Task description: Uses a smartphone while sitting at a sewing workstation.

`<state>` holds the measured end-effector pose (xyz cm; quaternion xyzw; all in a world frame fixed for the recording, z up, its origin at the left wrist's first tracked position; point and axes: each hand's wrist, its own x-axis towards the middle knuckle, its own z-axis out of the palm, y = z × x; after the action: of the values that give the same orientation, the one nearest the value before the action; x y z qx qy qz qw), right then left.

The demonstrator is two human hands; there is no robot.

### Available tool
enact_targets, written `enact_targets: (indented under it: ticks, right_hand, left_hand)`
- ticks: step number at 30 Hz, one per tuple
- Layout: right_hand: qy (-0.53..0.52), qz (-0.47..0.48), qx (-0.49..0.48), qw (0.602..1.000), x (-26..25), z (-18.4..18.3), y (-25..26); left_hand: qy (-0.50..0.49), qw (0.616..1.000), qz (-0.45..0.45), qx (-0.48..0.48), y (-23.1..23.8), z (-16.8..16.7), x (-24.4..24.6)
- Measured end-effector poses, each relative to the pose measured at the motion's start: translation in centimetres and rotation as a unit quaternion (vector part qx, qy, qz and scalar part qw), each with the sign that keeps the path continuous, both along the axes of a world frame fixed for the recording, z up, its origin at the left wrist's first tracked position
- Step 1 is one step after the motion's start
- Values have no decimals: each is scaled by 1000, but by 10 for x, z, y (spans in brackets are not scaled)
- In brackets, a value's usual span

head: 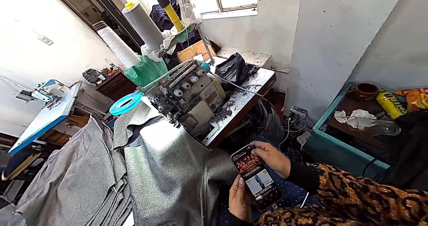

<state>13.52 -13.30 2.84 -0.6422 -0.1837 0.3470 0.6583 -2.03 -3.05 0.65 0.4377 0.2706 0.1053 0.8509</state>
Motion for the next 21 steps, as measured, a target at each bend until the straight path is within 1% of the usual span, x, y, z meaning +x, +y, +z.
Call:
enact_targets:
  ticks: [3, 6, 12, 15, 17, 19, 21]
  right_hand:
    - [-28, 8, 1, 1000, 1, -3, -1]
    - [-28, 8, 1, 1000, 0, -3, -3]
    - [30, 49, 17, 998, -7, -6, -9]
    - [61, 126, 10, 990, -11, -13, -20]
    - [101, 166, 31, 980, -14, -21, -28]
    - [125, 173, 39, 976, -17, -30, -35]
    - [134, 173, 24, 976, -20, -34, -39]
  left_hand:
    - [-4, 1000, -3, 0, -1, -1, -1]
    - [-10, 1000, -9, -3, 0, -2, -1]
    - [-5, 1000, -2, -10, 0, -3, -2]
    - [16, 1000, 14, -20, 0, -4, -2]
    - [24, 999, 23, -24, 2, -6, -1]
    - [33, 998, 34, -30, 2, -8, -2]
    - [49, 997, 43, -31, 1, -8, -1]
